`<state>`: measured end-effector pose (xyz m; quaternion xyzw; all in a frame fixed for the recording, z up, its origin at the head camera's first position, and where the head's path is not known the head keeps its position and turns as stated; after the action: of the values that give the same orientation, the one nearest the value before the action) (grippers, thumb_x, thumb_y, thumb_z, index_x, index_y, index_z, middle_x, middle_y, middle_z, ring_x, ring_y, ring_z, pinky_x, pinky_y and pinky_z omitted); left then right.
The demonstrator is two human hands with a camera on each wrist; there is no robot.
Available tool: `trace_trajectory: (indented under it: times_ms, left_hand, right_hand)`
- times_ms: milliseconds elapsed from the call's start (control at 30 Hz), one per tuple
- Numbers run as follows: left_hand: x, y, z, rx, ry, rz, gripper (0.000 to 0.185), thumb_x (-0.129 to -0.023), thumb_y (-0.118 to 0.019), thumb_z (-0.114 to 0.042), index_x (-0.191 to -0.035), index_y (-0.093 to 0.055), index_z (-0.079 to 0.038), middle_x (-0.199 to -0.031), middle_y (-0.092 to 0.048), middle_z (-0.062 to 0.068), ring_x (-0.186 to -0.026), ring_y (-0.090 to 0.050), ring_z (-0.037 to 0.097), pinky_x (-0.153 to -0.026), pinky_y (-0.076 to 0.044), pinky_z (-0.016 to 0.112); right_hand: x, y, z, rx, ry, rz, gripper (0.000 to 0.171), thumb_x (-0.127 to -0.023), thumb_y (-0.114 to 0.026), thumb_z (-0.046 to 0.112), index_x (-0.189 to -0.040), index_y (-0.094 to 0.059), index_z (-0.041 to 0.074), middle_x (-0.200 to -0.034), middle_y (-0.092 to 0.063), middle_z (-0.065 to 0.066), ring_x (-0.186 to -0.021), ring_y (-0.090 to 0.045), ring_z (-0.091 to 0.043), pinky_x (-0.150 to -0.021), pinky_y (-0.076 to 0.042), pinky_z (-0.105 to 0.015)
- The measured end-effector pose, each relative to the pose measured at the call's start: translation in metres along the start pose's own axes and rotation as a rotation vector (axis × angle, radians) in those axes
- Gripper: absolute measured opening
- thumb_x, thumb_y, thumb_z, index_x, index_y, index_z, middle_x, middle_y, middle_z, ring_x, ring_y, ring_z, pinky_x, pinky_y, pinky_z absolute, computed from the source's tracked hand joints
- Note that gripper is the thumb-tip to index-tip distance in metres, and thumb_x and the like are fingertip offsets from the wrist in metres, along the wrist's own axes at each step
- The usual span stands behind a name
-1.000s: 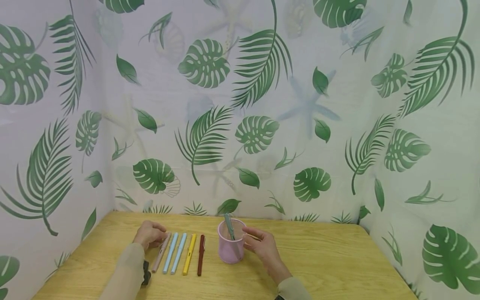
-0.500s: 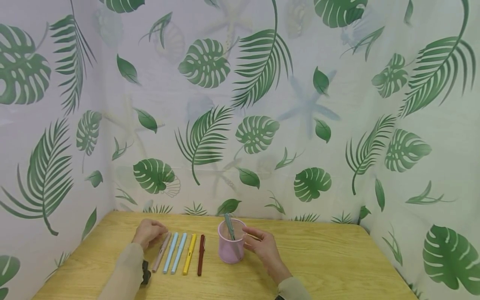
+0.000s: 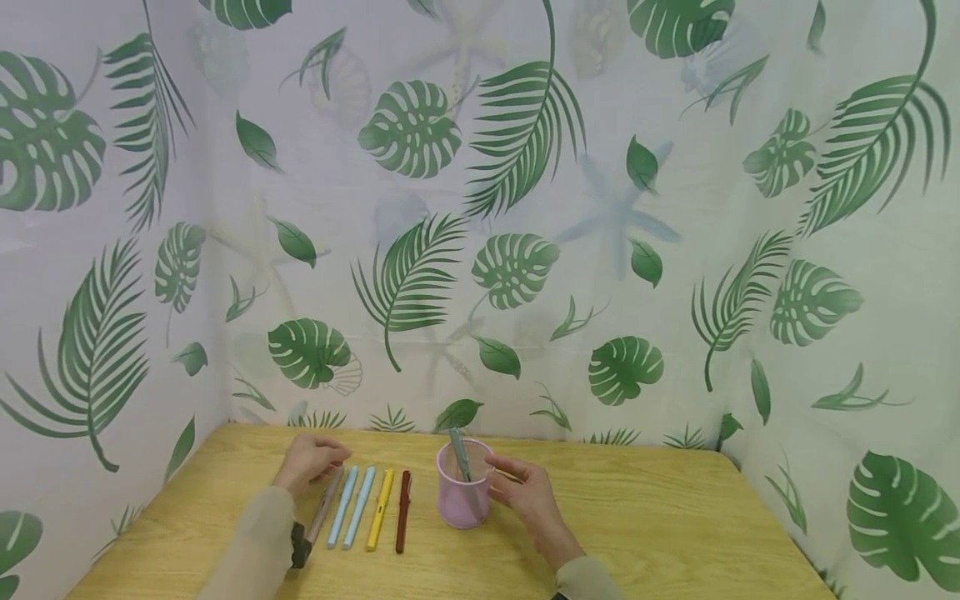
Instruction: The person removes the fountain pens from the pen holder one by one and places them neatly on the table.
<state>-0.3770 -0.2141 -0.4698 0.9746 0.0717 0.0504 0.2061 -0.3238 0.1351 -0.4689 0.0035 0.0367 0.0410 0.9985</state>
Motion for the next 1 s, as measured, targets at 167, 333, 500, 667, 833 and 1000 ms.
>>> trace_trajectory:
  times_ms: [167,333,500,667,833,1000]
  left_hand:
    - [0.002,-0.007,-0.01,-0.029,-0.021,-0.035,0.022,-0.09,-0.068,-0.015,-0.103,-0.071,0.002,-0.088,-0.069,0.01,-0.073,-0.061,0.017,-0.06,-0.051,0.028]
    - [0.004,-0.016,-0.021,0.003,-0.045,-0.072,0.019,-0.09,-0.067,-0.012,-0.101,-0.071,0.002,-0.086,-0.068,0.009,-0.073,-0.059,0.017,-0.062,-0.054,0.031]
    - [0.006,-0.024,-0.027,0.055,-0.076,-0.083,0.016,-0.09,-0.067,-0.01,-0.1,-0.071,0.001,-0.088,-0.069,0.011,-0.074,-0.061,0.016,-0.062,-0.054,0.031]
    - [0.011,-0.033,-0.032,0.122,-0.116,-0.075,0.014,-0.09,-0.068,-0.01,-0.098,-0.07,0.002,-0.087,-0.069,0.009,-0.072,-0.062,0.015,-0.062,-0.054,0.03]
    - [0.016,-0.045,-0.039,0.198,-0.14,-0.051,0.015,-0.091,-0.067,-0.01,-0.099,-0.07,0.003,-0.085,-0.069,0.008,-0.072,-0.062,0.014,-0.061,-0.053,0.027]
    - [0.016,-0.058,-0.045,0.245,-0.201,-0.046,0.016,-0.091,-0.068,-0.009,-0.101,-0.07,0.004,-0.091,-0.072,0.012,-0.075,-0.065,0.014,-0.063,-0.054,0.027]
  right_hand:
    - [0.0,0.0,0.001,0.0,0.007,-0.006,0.037,-0.095,-0.063,0.008,-0.126,-0.059,-0.01,-0.137,-0.052,-0.029,-0.119,-0.06,-0.04,-0.093,-0.055,-0.04]
    - [-0.002,0.001,0.001,-0.004,0.013,-0.003,0.037,-0.094,-0.063,0.008,-0.126,-0.058,-0.01,-0.136,-0.053,-0.03,-0.119,-0.06,-0.039,-0.093,-0.055,-0.04]
    - [-0.001,0.002,0.0,-0.001,0.008,0.0,0.038,-0.094,-0.064,0.01,-0.127,-0.059,-0.009,-0.137,-0.052,-0.029,-0.117,-0.061,-0.037,-0.093,-0.055,-0.04]
    - [0.002,0.001,0.001,0.001,0.018,0.025,0.039,-0.095,-0.064,0.01,-0.128,-0.057,-0.009,-0.138,-0.051,-0.029,-0.119,-0.06,-0.038,-0.094,-0.055,-0.04]
    - [0.003,0.001,0.001,0.003,0.023,0.03,0.039,-0.095,-0.063,0.009,-0.128,-0.057,-0.01,-0.138,-0.051,-0.03,-0.121,-0.057,-0.042,-0.093,-0.055,-0.039]
    - [0.002,0.001,0.001,-0.018,0.022,0.021,0.039,-0.095,-0.063,0.009,-0.127,-0.057,-0.011,-0.137,-0.052,-0.03,-0.122,-0.056,-0.043,-0.093,-0.055,-0.039]
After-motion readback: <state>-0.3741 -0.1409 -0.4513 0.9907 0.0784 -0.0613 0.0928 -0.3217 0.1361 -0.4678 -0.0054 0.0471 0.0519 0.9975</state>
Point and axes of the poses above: each hand's wrist, its own x-axis away from the middle knuckle, its own y-axis out of the back of the hand, z = x × y, the point moved 1 cm from there along -x, towards the middle knuckle
